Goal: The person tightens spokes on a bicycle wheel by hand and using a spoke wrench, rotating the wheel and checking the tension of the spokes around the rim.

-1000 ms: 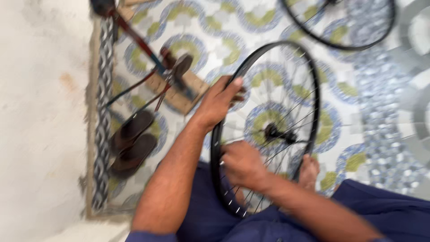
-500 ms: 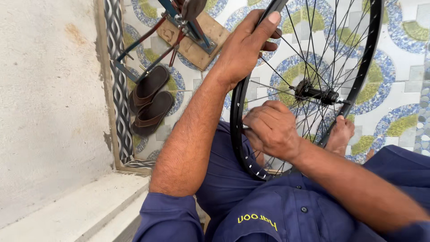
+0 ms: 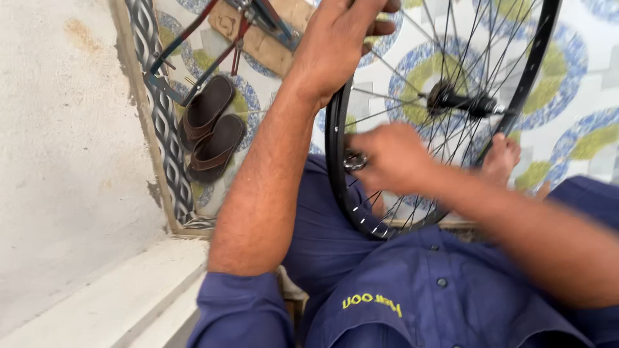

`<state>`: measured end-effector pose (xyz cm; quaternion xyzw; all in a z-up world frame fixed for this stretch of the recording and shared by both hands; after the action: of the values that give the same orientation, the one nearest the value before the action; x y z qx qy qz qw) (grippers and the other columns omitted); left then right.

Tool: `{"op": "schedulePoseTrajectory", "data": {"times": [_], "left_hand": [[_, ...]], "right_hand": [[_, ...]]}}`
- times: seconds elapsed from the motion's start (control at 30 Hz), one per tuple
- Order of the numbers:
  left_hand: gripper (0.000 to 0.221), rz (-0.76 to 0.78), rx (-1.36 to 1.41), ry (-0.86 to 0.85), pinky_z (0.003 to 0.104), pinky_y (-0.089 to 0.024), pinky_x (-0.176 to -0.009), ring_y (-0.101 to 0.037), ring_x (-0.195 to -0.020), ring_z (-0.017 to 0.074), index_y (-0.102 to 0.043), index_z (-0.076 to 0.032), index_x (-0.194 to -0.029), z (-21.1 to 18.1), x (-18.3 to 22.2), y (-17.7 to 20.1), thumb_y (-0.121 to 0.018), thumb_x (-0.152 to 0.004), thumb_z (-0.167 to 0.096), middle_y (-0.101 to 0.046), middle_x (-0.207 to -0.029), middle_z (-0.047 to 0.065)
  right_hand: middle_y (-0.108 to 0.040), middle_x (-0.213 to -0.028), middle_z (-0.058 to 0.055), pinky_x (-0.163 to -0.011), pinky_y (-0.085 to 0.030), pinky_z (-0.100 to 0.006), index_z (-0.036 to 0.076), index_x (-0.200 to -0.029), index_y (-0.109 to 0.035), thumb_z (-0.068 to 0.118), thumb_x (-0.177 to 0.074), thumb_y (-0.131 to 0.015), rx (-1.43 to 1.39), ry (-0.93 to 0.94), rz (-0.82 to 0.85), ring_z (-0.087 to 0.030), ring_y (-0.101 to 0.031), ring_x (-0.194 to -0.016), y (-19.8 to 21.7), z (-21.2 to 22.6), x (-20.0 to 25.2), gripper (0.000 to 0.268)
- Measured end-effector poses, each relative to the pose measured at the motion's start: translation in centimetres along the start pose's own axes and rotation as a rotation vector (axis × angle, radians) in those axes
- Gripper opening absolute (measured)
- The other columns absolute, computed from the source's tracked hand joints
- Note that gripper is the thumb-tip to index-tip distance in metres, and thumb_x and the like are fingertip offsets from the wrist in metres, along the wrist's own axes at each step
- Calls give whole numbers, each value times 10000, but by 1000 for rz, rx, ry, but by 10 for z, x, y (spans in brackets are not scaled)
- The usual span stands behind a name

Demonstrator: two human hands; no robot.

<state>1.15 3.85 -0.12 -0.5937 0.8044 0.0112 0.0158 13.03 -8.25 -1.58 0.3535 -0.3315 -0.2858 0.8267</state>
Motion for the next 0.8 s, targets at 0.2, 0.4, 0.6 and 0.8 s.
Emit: {"op": "schedulePoseTrajectory", "data": {"times": [0.2,0.4,0.6,0.8], "left_hand": [[555,13,-29,45,348,-576,-810,-756,-1011,193,-611,-90,-1365,-15,-3,-6,-563,-1094,-572,-726,-1157,68],[577,-16,-23,48,336,-568,-814,-752,-1028,184,-629,-74,-1357,-14,-4,-4,-565,-1078,-574,-730,-1166,79],[549,28,104,71,338,-516,-899,-595,-1053,173,-511,-17,-1432,-42,38,-32,-723,-979,-243,-629,-1146,106],[576,128,265,-24,349,-558,-992,-659,-1143,212,-499,48,-1396,-85,-1,-93,-741,-878,-19,-670,-1247,145]], "right_hand": [[-703,-862,-159,-716,-518,-440,-1,-982,-674,250,-727,-875,-479,341,-35,-343,-698,-798,36,-3,1,410],[-694,-997,-127,-798,-535,-434,34,-865,-587,49,-675,-771,26,610,-906,-292,-686,-839,20,30,27,265],[-709,-1048,-114,-716,-514,-396,18,-953,-662,73,-710,-812,-47,588,-880,-269,-678,-824,43,28,69,291],[-729,-1085,-160,-783,-582,-410,3,-1015,-687,-34,-737,-771,-67,383,-1145,-334,-728,-928,64,21,116,293]]}}
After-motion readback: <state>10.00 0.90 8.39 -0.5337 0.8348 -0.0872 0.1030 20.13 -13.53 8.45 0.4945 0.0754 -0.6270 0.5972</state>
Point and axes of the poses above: each hand's wrist, its own x-axis away from the middle knuckle, its own y-axis out of the back of the hand, z = x × y, the point moved 4 cm from there along -x, towards the middle knuckle
